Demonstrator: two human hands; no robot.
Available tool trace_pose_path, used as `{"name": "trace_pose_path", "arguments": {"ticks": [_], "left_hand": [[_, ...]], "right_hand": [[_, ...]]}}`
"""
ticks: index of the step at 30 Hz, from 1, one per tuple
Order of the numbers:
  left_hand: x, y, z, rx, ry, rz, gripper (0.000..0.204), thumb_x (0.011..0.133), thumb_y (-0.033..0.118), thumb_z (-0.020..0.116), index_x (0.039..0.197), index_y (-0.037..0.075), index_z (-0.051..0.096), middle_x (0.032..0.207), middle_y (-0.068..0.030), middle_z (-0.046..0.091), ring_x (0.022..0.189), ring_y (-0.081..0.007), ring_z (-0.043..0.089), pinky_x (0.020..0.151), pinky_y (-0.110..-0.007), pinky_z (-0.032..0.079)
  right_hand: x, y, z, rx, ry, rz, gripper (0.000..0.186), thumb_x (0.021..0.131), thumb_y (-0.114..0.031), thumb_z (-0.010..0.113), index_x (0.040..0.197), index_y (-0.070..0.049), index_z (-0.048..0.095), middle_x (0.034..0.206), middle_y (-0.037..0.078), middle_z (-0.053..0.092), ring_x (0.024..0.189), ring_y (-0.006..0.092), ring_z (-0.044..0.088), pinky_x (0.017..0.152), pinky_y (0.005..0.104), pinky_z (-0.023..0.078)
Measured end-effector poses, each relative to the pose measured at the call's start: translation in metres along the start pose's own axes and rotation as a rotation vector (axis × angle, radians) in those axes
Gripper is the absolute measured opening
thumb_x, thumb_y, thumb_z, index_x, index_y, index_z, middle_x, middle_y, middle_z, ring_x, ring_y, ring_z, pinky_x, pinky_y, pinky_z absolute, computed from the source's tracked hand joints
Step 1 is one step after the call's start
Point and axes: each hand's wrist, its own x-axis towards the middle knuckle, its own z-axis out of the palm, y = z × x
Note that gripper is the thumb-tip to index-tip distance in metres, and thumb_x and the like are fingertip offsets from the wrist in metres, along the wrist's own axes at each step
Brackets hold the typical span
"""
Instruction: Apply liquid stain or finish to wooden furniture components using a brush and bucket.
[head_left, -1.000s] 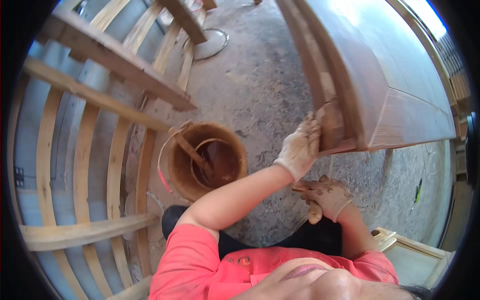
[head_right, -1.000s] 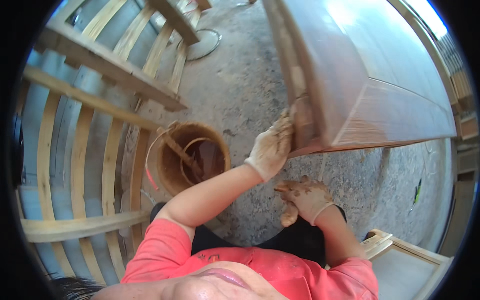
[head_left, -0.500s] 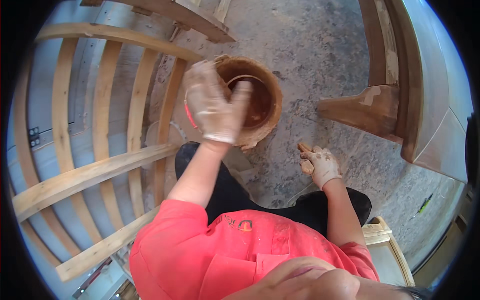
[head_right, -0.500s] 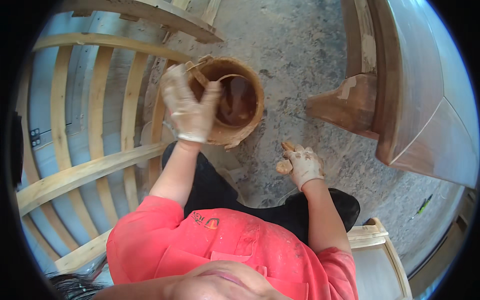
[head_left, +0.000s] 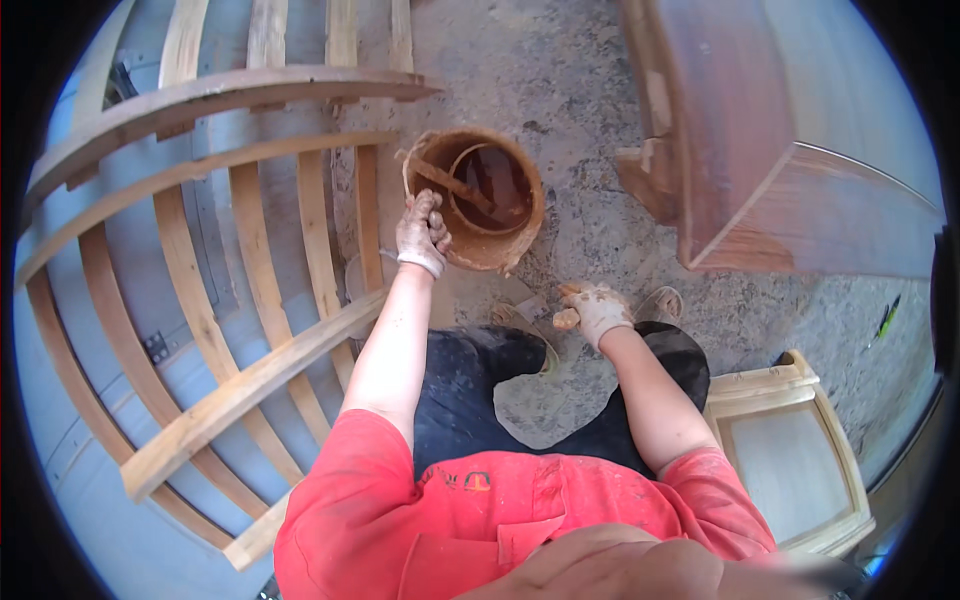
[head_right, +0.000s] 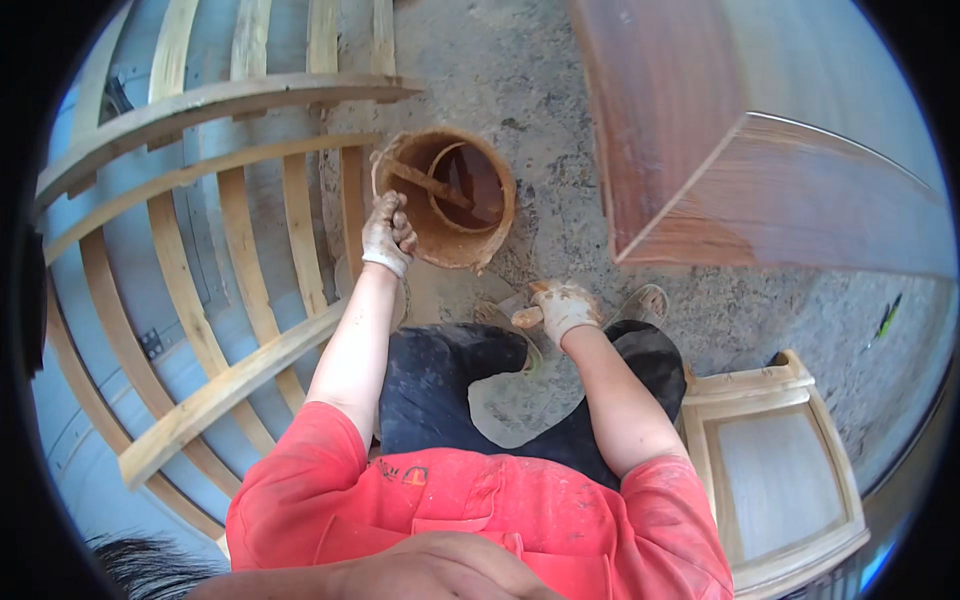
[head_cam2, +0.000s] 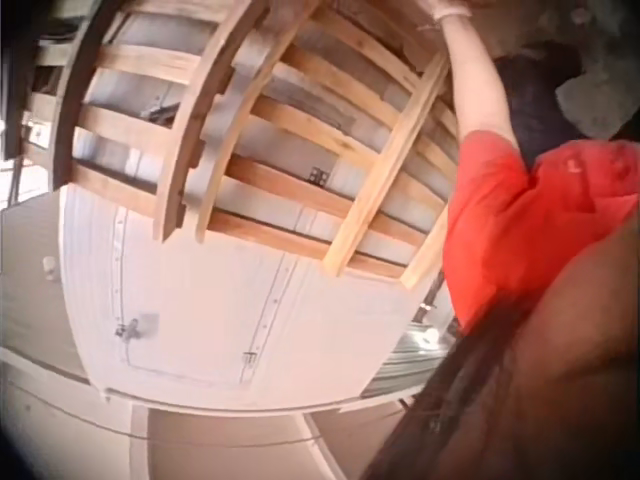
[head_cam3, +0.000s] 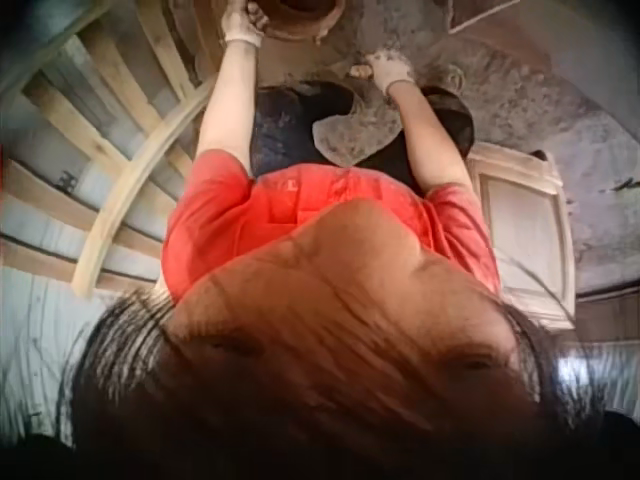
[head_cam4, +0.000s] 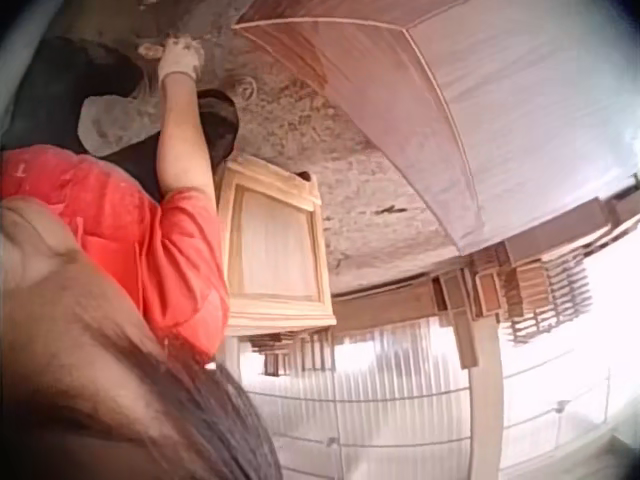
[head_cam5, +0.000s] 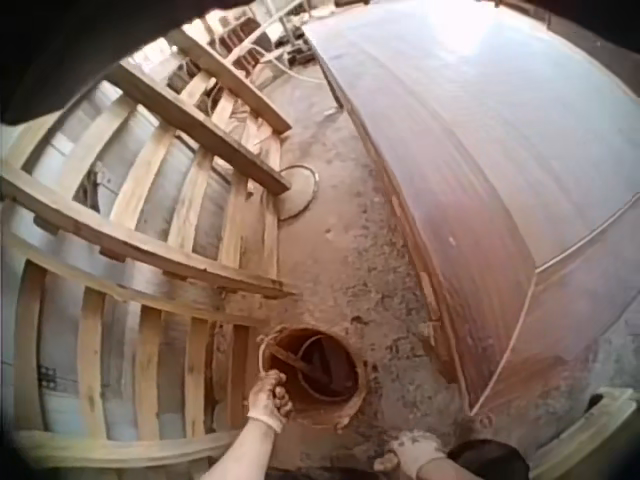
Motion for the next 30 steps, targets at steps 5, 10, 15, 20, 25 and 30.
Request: {"name": "trace_pose_path", "arguments": {"ticks": [5, 10, 15, 20, 25, 30], "left_hand": [[-0.06, 0.037, -0.009, 0.136, 0.146, 0.019, 0.007, 0.088, 0.025, 0.062, 0.089, 0.018, 0.063, 0.056, 0.0045, 0.051, 0.035, -0.0049, 0.028, 0.033, -0.021, 0.02], [-0.146, 0.108, -0.062, 0.283, 0.045, -0.018, 0.011, 0.083, 0.026, 0.066, 0.089, 0.017, 0.064, 0.067, 0.0039, 0.06, 0.041, -0.0038, 0.037, 0.035, -0.02, 0.022], [-0.256, 0.179, -0.095, 0.404, -0.215, 0.209, 0.01, 0.084, 0.021, 0.064, 0.082, 0.011, 0.067, 0.071, 0.0021, 0.062, 0.048, -0.0044, 0.043, 0.044, -0.017, 0.031], [-0.336, 0.274, -0.095, 0.442, -0.271, 0.103, 0.008, 0.085, 0.014, 0.063, 0.085, 0.008, 0.068, 0.073, -0.0003, 0.064, 0.052, -0.0059, 0.048, 0.047, -0.017, 0.036], [-0.366, 0.342, -0.089, 0.409, -0.357, 0.222, 0.009, 0.083, 0.013, 0.066, 0.085, 0.005, 0.069, 0.073, -0.0014, 0.065, 0.051, -0.0065, 0.049, 0.045, -0.018, 0.036], [-0.387, 0.398, -0.045, 0.432, -0.385, 0.324, 0.013, 0.082, 0.015, 0.066, 0.088, 0.004, 0.07, 0.073, -0.0026, 0.067, 0.047, -0.0064, 0.048, 0.04, -0.017, 0.032]], "right_hand": [[-0.053, -0.014, 0.031, 0.283, 0.448, -0.148, 0.024, 0.085, -0.029, 0.058, 0.103, -0.018, 0.069, 0.108, 0.006, 0.063, 0.096, 0.0318, 0.059, 0.08, 0.0401, 0.049], [-0.151, -0.045, -0.036, 0.388, 0.782, -0.314, 0.026, 0.08, -0.021, 0.065, 0.104, -0.01, 0.068, 0.113, 0.01, 0.063, 0.094, 0.0303, 0.06, 0.078, 0.0361, 0.048], [-0.269, -0.083, -0.104, 0.428, 0.875, -0.016, 0.025, 0.077, -0.014, 0.069, 0.101, -0.009, 0.07, 0.106, 0.011, 0.065, 0.087, 0.0279, 0.062, 0.074, 0.0336, 0.048], [-0.361, -0.069, -0.111, 0.461, 0.903, 0.235, 0.016, 0.082, -0.015, 0.066, 0.094, -0.007, 0.072, 0.09, 0.01, 0.067, 0.081, 0.0241, 0.061, 0.07, 0.0313, 0.048], [-0.432, -0.058, -0.057, 0.704, 0.576, 0.898, 0.056, 0.086, -0.045, 0.06, 0.118, 0.0, 0.059, 0.105, 0.016, 0.066, 0.087, 0.0356, 0.062, 0.077, 0.0373, 0.049], [-0.46, -0.057, -0.101, 0.555, 0.5, 0.883, 0.045, 0.084, -0.04, 0.062, 0.105, -0.001, 0.064, 0.101, 0.014, 0.066, 0.09, 0.0341, 0.062, 0.078, 0.0395, 0.049]]}}
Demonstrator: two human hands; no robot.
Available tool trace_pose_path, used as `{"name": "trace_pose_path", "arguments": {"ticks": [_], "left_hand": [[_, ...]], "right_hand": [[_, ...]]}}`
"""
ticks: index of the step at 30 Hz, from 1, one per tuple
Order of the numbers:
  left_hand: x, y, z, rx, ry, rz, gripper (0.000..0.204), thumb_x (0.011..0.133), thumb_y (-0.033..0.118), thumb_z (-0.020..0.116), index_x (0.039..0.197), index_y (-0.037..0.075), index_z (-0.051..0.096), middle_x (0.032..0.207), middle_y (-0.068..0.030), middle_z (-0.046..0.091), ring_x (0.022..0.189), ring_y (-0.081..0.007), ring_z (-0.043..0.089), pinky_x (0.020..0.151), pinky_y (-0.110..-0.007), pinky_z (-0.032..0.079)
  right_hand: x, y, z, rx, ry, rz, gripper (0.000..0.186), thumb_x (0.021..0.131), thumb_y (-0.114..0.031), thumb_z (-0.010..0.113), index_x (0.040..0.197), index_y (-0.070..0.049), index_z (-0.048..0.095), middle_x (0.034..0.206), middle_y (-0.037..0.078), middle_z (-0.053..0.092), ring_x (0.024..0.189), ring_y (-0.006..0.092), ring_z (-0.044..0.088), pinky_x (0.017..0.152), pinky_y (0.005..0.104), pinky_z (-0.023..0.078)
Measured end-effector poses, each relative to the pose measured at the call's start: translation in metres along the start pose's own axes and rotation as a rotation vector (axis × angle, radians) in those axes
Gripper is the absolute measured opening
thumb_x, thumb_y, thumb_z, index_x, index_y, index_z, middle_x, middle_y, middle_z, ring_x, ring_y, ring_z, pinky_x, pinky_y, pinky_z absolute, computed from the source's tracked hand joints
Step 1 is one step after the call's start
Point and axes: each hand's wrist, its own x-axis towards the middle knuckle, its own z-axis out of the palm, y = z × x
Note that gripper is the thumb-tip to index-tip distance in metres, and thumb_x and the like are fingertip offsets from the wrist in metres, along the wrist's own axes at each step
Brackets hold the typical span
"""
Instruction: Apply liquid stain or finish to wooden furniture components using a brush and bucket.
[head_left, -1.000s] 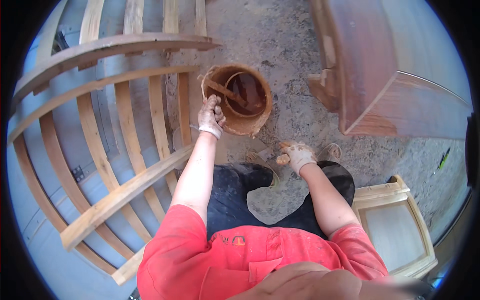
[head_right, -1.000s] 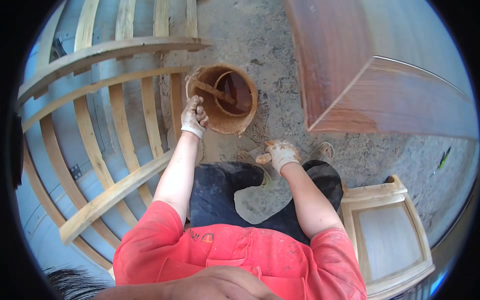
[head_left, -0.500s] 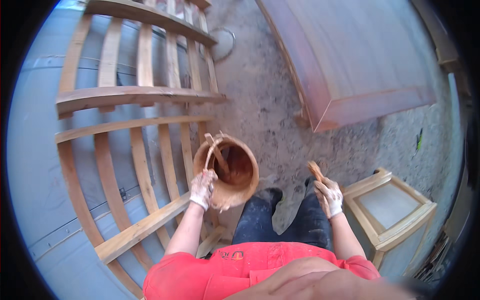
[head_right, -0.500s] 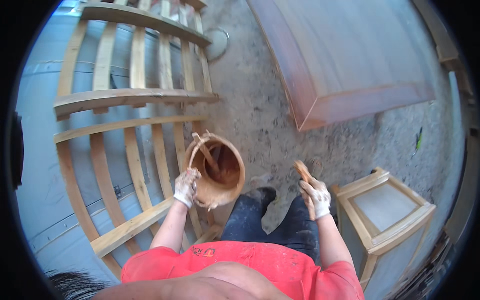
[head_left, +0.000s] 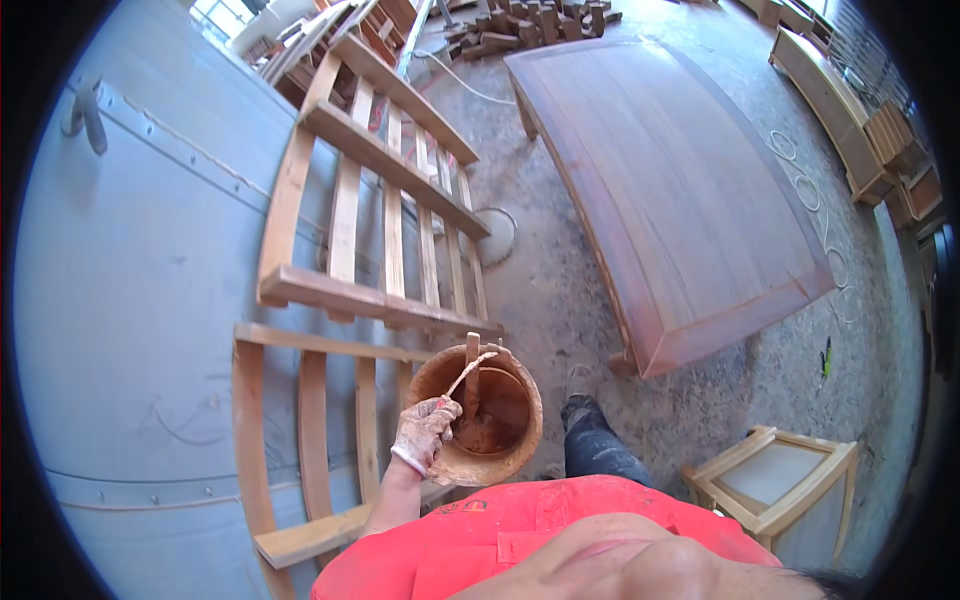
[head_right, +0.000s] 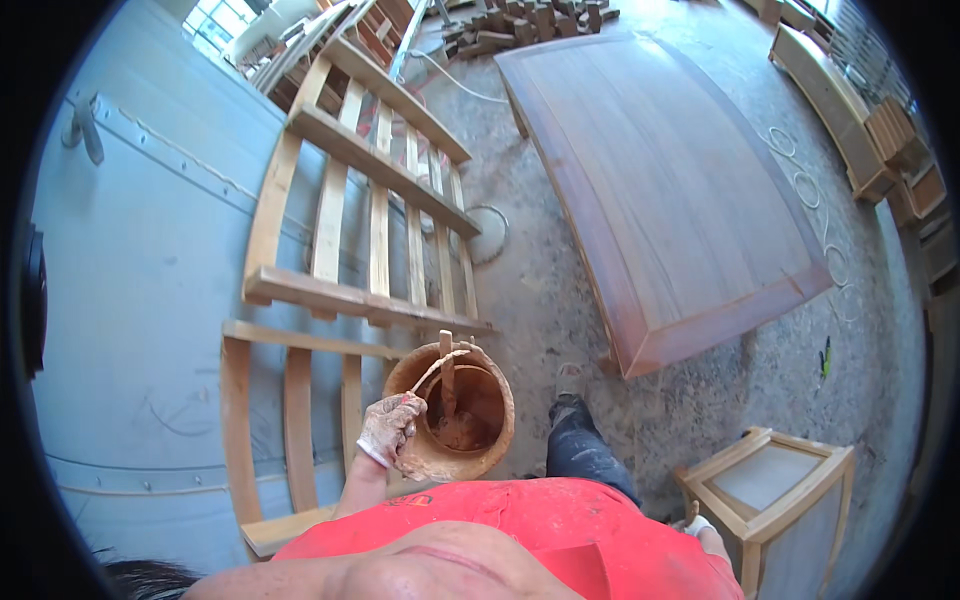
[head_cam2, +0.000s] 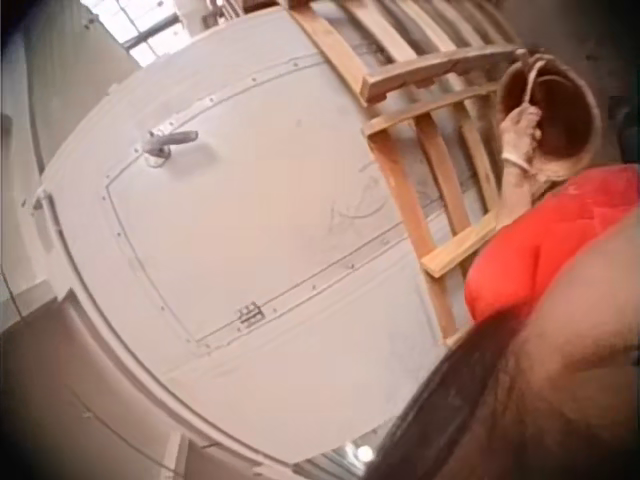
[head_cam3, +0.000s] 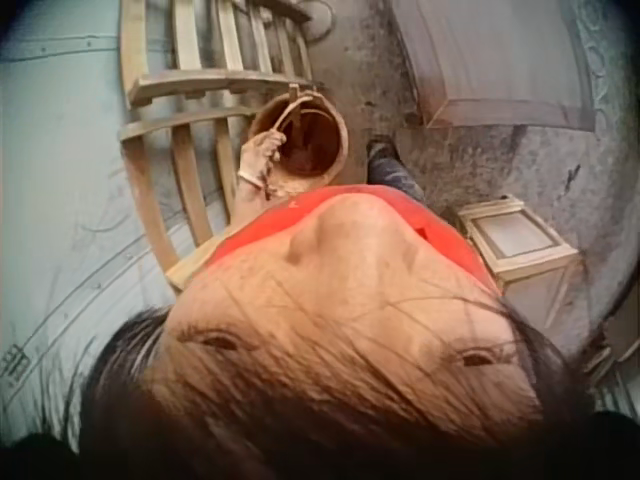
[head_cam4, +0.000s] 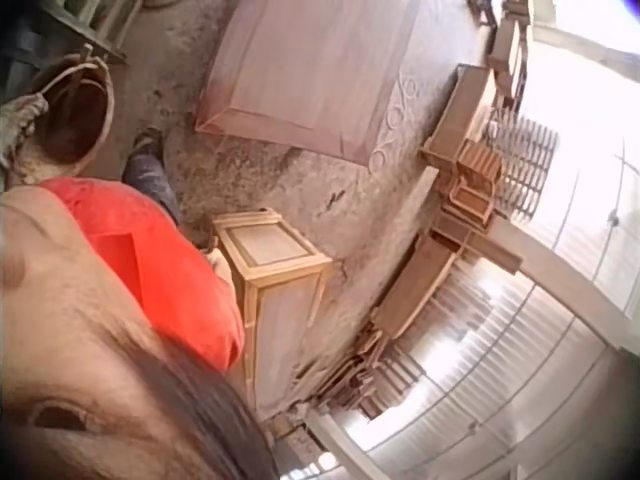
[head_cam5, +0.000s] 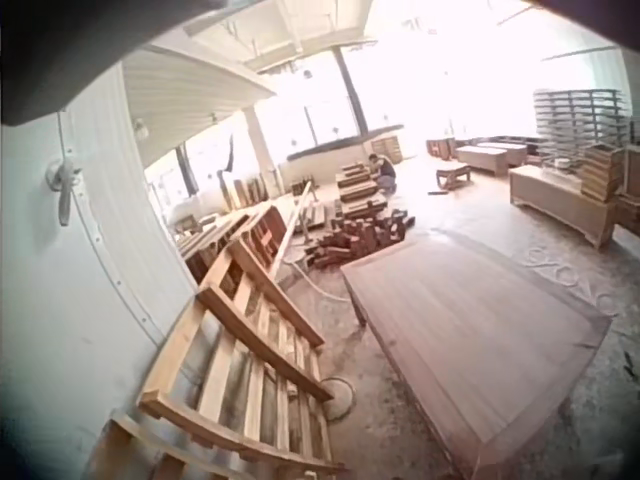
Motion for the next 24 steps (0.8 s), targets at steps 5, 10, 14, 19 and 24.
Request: {"name": "trace_pose_path", "arguments": {"ticks": [5, 10, 14, 19, 24], "left_hand": [[0.058, 0.08, 0.018, -0.159, -0.007, -0.082, 0.013, 0.085, 0.017, 0.063, 0.089, 0.005, 0.068, 0.07, -0.0032, 0.063, 0.048, -0.008, 0.049, 0.04, -0.02, 0.036], [0.107, 0.16, 0.048, -0.017, 0.082, 0.055, 0.016, 0.086, 0.02, 0.061, 0.091, 0.006, 0.068, 0.061, -0.0034, 0.058, 0.039, -0.0075, 0.043, 0.033, -0.019, 0.028], [0.171, 0.223, 0.079, -0.076, 0.078, 0.123, 0.016, 0.086, 0.02, 0.062, 0.091, 0.007, 0.068, 0.059, -0.0024, 0.056, 0.037, -0.0063, 0.041, 0.031, -0.019, 0.025], [0.277, 0.277, 0.101, -0.081, 0.057, 0.082, 0.017, 0.084, 0.022, 0.063, 0.093, 0.009, 0.069, 0.057, 0.0005, 0.054, 0.036, -0.0044, 0.037, 0.031, -0.018, 0.024], [0.396, 0.317, 0.118, -0.083, -0.082, 0.08, 0.017, 0.084, 0.023, 0.063, 0.093, 0.01, 0.069, 0.058, 0.001, 0.054, 0.038, -0.0042, 0.037, 0.032, -0.018, 0.024]], "right_hand": [[-0.044, -0.092, -0.09, -0.041, -0.047, -0.185, 0.028, 0.079, -0.026, 0.069, 0.094, -0.002, 0.067, 0.092, 0.012, 0.066, 0.085, 0.0257, 0.062, 0.078, 0.0387, 0.05], [0.14, -0.165, -0.132, 0.009, -0.972, 0.705, 0.027, 0.074, -0.024, 0.071, 0.091, -0.003, 0.069, 0.088, 0.012, 0.067, 0.078, 0.0248, 0.063, 0.072, 0.0347, 0.052], [0.168, -0.239, -0.169, -0.116, -0.665, 0.122, 0.033, 0.079, -0.035, 0.064, 0.086, -0.004, 0.072, 0.08, 0.008, 0.068, 0.069, 0.027, 0.06, 0.065, 0.0362, 0.048], [0.105, -0.42, -0.232, 0.097, -0.243, 0.036, 0.025, 0.075, -0.026, 0.067, 0.087, -0.004, 0.07, 0.076, 0.008, 0.064, 0.065, 0.0202, 0.057, 0.061, 0.0344, 0.047], [-0.068, -0.591, -0.26, 0.123, 0.595, -0.14, 0.025, 0.073, -0.018, 0.069, 0.092, -0.002, 0.065, 0.079, 0.011, 0.066, 0.066, 0.0204, 0.057, 0.062, 0.0348, 0.047]]}}
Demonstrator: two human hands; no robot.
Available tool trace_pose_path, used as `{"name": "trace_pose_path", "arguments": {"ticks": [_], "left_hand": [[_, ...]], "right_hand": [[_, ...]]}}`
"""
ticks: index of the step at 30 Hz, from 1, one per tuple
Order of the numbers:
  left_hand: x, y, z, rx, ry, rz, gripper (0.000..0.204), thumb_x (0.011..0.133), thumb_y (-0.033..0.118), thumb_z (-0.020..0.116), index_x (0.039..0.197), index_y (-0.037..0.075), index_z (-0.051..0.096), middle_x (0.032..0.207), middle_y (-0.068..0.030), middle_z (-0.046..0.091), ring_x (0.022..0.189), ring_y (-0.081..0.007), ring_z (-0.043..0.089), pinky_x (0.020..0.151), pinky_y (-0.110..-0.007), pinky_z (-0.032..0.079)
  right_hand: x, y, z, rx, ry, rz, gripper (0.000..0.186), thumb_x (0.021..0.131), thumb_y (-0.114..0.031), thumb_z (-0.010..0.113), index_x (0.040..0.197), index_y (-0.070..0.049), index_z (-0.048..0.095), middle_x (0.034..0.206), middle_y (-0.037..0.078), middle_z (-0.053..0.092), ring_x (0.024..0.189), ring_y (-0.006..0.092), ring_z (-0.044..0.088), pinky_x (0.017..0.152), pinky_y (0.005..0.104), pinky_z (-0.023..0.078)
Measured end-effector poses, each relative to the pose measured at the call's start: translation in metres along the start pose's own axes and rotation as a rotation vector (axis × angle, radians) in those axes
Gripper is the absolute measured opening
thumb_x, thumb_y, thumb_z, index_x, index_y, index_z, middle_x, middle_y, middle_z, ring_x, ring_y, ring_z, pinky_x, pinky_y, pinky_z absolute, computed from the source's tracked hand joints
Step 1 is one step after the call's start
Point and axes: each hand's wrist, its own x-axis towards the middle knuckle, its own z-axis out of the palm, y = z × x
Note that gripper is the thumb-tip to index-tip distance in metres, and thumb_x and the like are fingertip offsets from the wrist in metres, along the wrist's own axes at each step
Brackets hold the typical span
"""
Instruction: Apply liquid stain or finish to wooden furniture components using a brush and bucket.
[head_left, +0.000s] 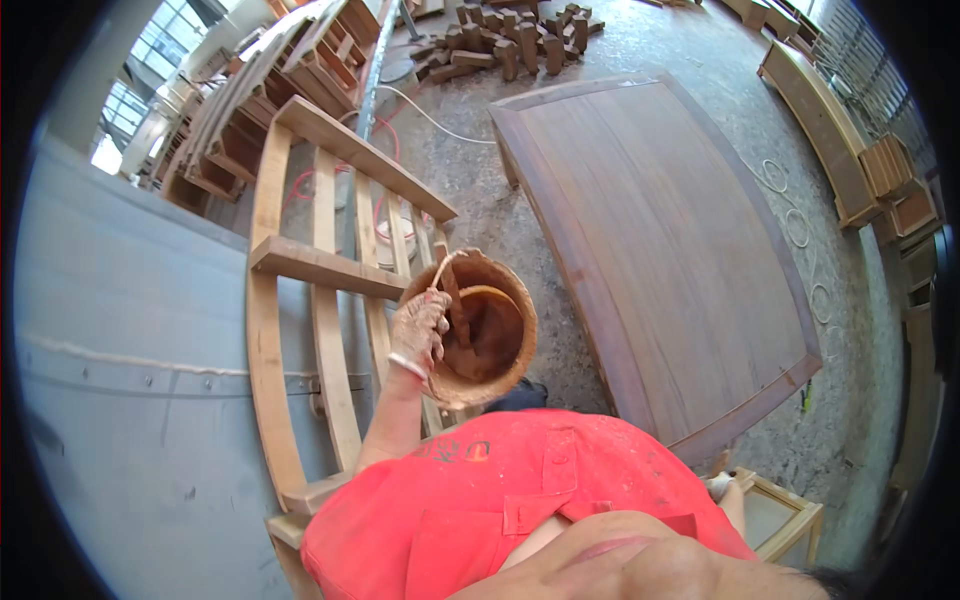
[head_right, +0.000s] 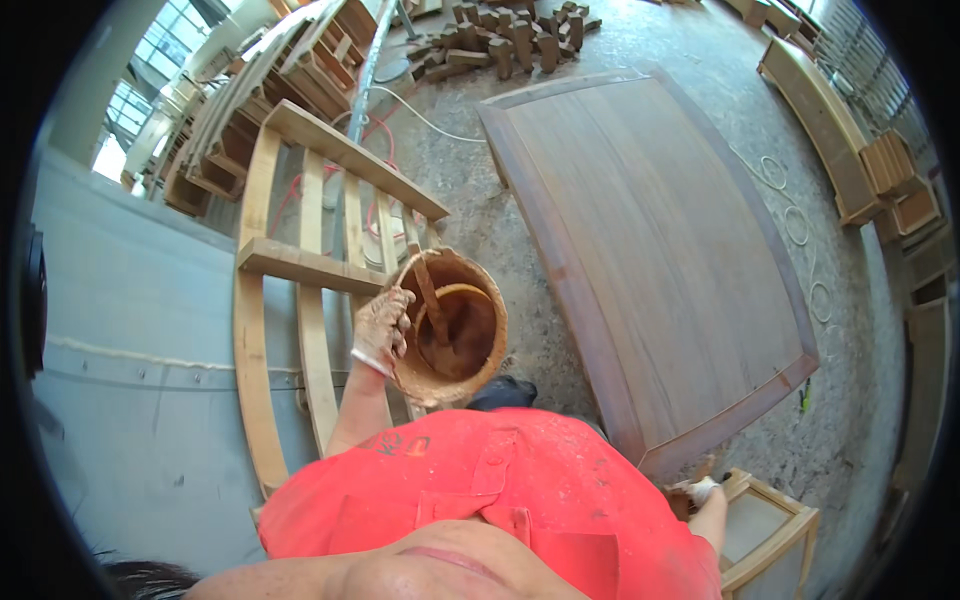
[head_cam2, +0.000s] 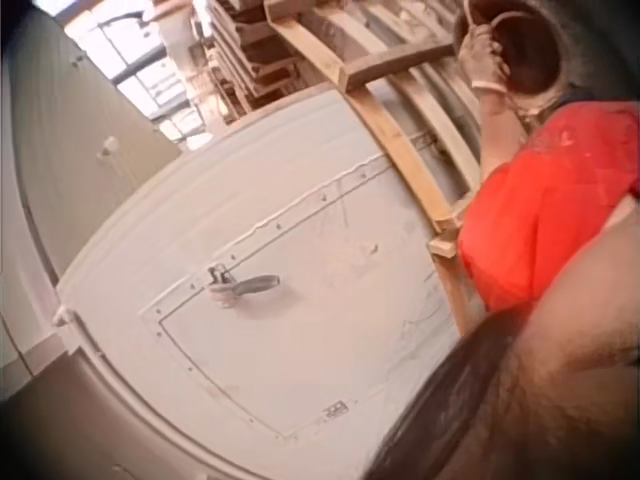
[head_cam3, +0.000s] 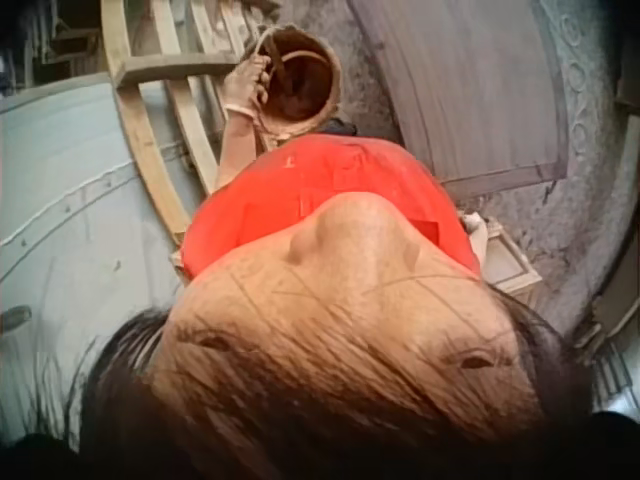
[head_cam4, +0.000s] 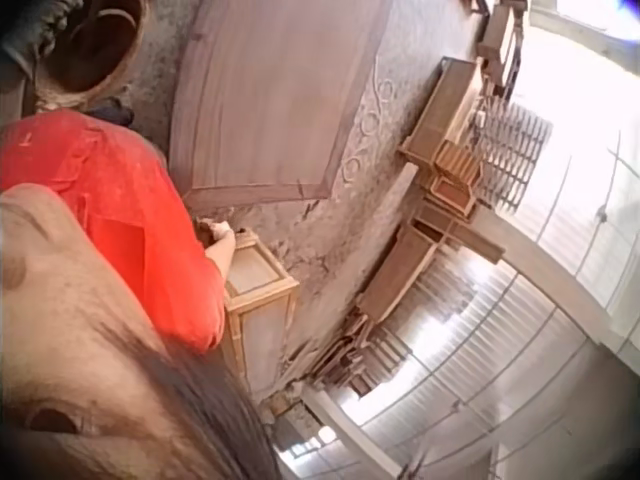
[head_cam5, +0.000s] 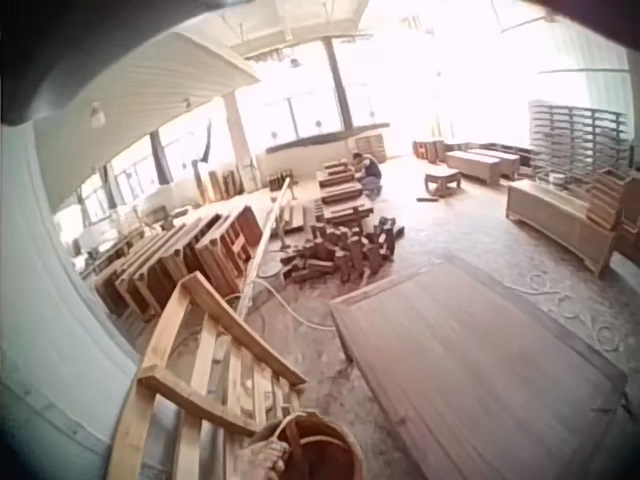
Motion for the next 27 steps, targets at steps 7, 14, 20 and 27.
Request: {"name": "trace_pose_path", "arguments": {"ticks": [7, 14, 20, 27], "left_hand": [[0.146, 0.073, 0.027, 0.039, -0.008, -0.101, 0.016, 0.084, 0.023, 0.063, 0.094, 0.012, 0.069, 0.06, 0.0018, 0.054, 0.04, -0.0043, 0.037, 0.034, -0.02, 0.025], [0.286, 0.121, 0.046, 0.094, 0.096, -0.064, 0.015, 0.084, 0.023, 0.063, 0.095, 0.014, 0.069, 0.061, 0.0029, 0.053, 0.041, -0.0046, 0.036, 0.035, -0.02, 0.026], [0.386, 0.164, 0.047, 0.121, 0.149, -0.056, 0.017, 0.085, 0.025, 0.063, 0.099, 0.015, 0.066, 0.059, 0.0014, 0.051, 0.039, -0.0078, 0.038, 0.033, -0.023, 0.03], [0.518, 0.168, 0.064, 0.35, 0.168, -0.155, 0.009, 0.087, 0.021, 0.055, 0.09, 0.017, 0.063, 0.057, 0.0018, 0.048, 0.038, -0.0101, 0.036, 0.032, -0.026, 0.031]], "right_hand": [[0.166, -0.101, 0.051, -0.025, -0.196, 0.11, 0.024, 0.073, -0.019, 0.069, 0.089, -0.002, 0.066, 0.08, 0.01, 0.066, 0.068, 0.0211, 0.057, 0.064, 0.0347, 0.047], [0.339, -0.137, 0.141, 0.102, -0.467, 0.233, 0.023, 0.073, -0.02, 0.069, 0.087, -0.002, 0.068, 0.08, 0.009, 0.066, 0.069, 0.022, 0.057, 0.066, 0.0345, 0.047], [0.412, -0.13, 0.207, 0.281, -0.657, 0.442, 0.022, 0.074, -0.02, 0.069, 0.085, -0.001, 0.069, 0.08, 0.009, 0.066, 0.071, 0.0227, 0.058, 0.069, 0.0344, 0.047], [0.432, -0.075, 0.229, 0.482, -0.738, 0.692, 0.022, 0.074, -0.021, 0.07, 0.082, -0.001, 0.071, 0.08, 0.008, 0.066, 0.073, 0.0235, 0.058, 0.071, 0.0342, 0.047]]}}
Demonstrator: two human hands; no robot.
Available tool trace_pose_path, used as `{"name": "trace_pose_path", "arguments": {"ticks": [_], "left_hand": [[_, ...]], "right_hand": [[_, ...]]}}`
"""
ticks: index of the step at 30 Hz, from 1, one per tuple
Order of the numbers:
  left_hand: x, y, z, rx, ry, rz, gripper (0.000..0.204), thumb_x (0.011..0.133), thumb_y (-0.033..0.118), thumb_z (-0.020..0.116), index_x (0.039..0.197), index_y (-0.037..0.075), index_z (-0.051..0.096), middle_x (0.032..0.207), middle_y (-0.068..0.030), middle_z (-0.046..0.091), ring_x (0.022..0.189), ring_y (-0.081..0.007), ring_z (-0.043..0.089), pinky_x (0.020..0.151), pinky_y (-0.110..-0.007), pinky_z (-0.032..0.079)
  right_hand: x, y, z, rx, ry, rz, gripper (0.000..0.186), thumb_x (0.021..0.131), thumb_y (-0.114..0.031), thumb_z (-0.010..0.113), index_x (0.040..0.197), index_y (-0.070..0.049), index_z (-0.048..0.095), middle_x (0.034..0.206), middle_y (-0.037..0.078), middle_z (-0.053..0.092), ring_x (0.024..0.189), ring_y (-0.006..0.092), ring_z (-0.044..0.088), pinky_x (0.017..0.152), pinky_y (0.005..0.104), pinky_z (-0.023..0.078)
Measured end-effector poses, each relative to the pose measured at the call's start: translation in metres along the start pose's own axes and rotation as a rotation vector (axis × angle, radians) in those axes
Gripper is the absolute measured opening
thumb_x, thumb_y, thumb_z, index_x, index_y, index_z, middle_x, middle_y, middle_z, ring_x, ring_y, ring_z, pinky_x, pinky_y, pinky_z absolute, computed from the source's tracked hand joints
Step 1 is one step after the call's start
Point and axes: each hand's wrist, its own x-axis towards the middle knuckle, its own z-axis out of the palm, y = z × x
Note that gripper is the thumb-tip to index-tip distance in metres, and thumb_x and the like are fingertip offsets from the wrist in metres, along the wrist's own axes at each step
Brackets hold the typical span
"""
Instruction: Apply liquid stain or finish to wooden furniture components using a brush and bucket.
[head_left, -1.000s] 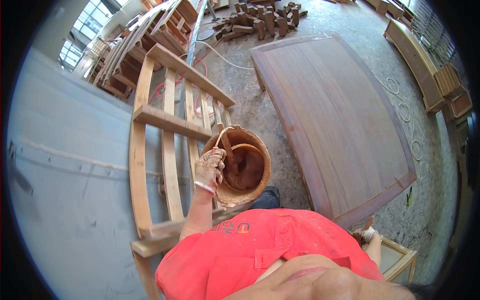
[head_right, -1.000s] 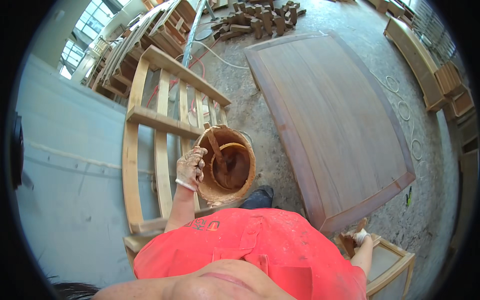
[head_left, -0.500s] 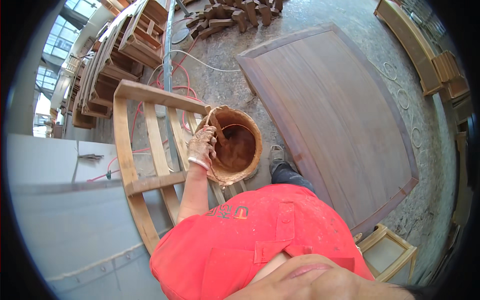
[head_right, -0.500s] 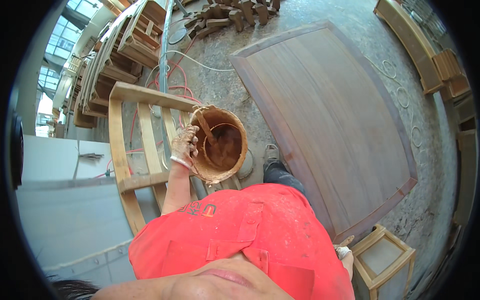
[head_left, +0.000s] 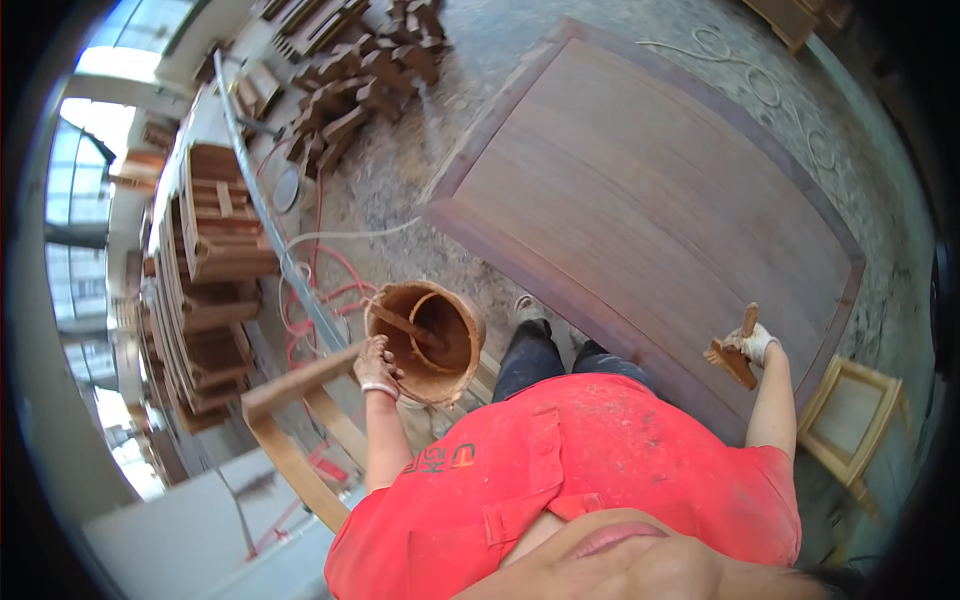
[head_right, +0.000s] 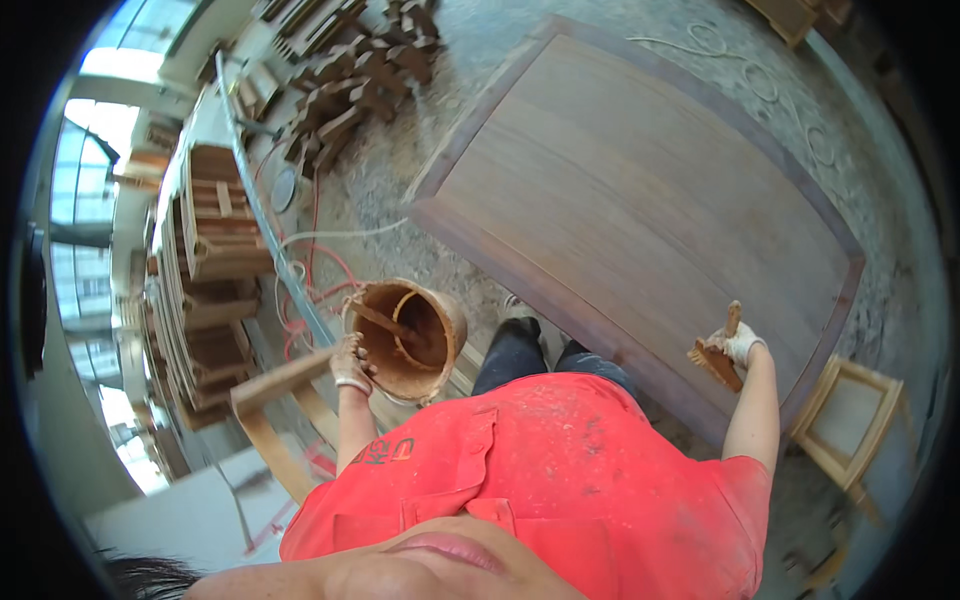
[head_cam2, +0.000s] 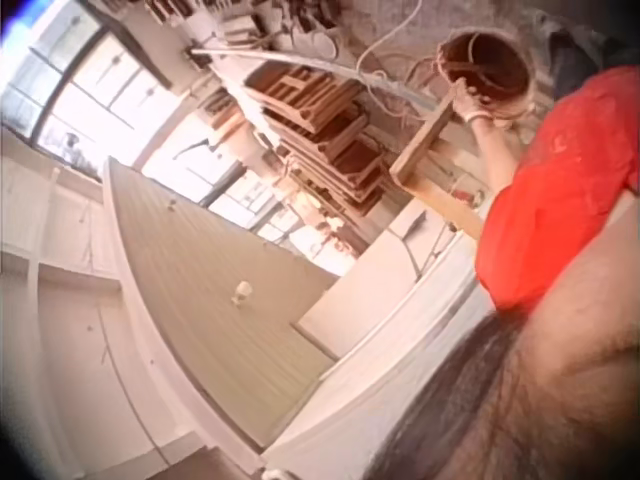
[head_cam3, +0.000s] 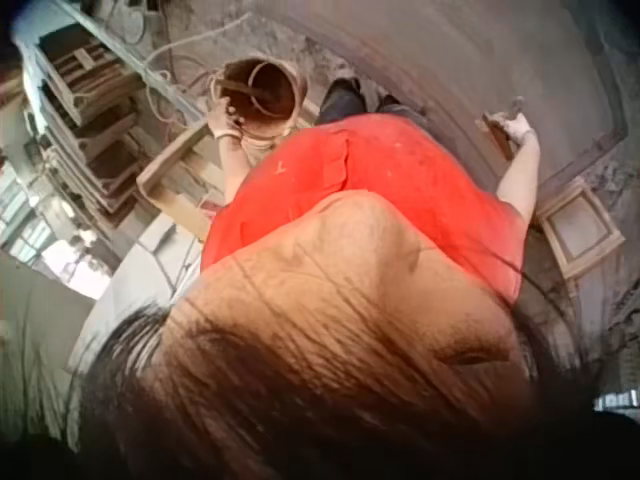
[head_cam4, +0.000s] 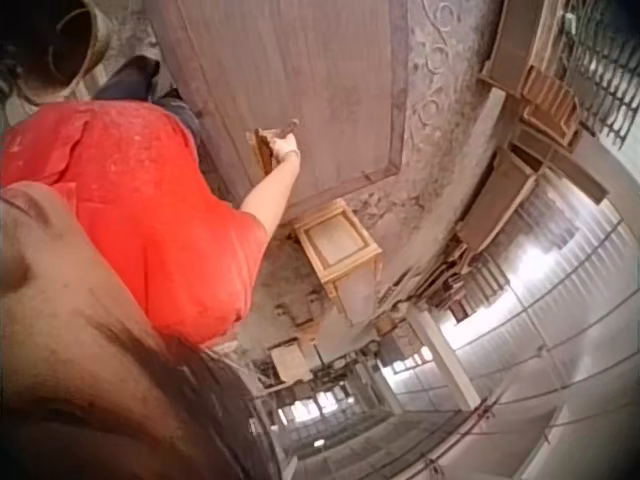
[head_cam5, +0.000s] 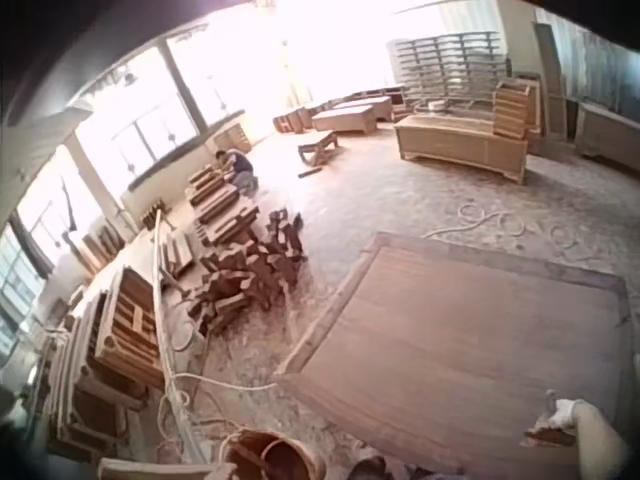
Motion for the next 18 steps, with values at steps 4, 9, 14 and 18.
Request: {"name": "trace_pose_path", "arguments": {"ticks": [4, 9, 14, 18], "left_hand": [[0.087, 0.019, 0.013, 0.136, -0.069, -0.083, 0.007, 0.086, 0.021, 0.056, 0.088, 0.018, 0.061, 0.056, 0.0017, 0.047, 0.037, -0.0111, 0.035, 0.033, -0.028, 0.032], [0.16, -0.004, 0.047, 0.266, -0.135, -0.274, 0.005, 0.084, 0.023, 0.057, 0.084, 0.018, 0.059, 0.055, 0.0016, 0.046, 0.037, -0.0125, 0.035, 0.034, -0.03, 0.034], [0.21, 0.0, 0.063, 0.334, -0.257, -0.297, 0.005, 0.084, 0.022, 0.058, 0.081, 0.018, 0.057, 0.054, 0.0018, 0.045, 0.037, -0.0127, 0.034, 0.034, -0.031, 0.035], [0.228, 0.009, 0.08, 0.382, -0.252, -0.322, 0.008, 0.086, 0.023, 0.057, 0.08, 0.018, 0.056, 0.053, 0.0017, 0.045, 0.037, -0.0133, 0.035, 0.033, -0.032, 0.036]], "right_hand": [[0.007, 0.014, 0.031, 0.05, 0.026, -0.008, 0.029, 0.079, -0.028, 0.068, 0.087, -0.001, 0.071, 0.085, 0.009, 0.068, 0.076, 0.0235, 0.06, 0.073, 0.0324, 0.047], [-0.01, 0.038, 0.075, 0.068, 0.057, 0.19, 0.039, 0.081, -0.036, 0.064, 0.091, 0.001, 0.07, 0.088, 0.012, 0.068, 0.078, 0.0247, 0.06, 0.074, 0.0328, 0.047], [-0.031, 0.039, 0.11, 0.203, 0.016, 0.342, 0.047, 0.08, -0.042, 0.058, 0.094, 0.001, 0.069, 0.09, 0.013, 0.067, 0.078, 0.0261, 0.06, 0.075, 0.0335, 0.047], [-0.035, 0.038, 0.135, 0.342, 0.006, 0.411, 0.054, 0.08, -0.047, 0.054, 0.095, 0.002, 0.068, 0.092, 0.014, 0.067, 0.079, 0.0273, 0.06, 0.076, 0.0342, 0.047]]}}
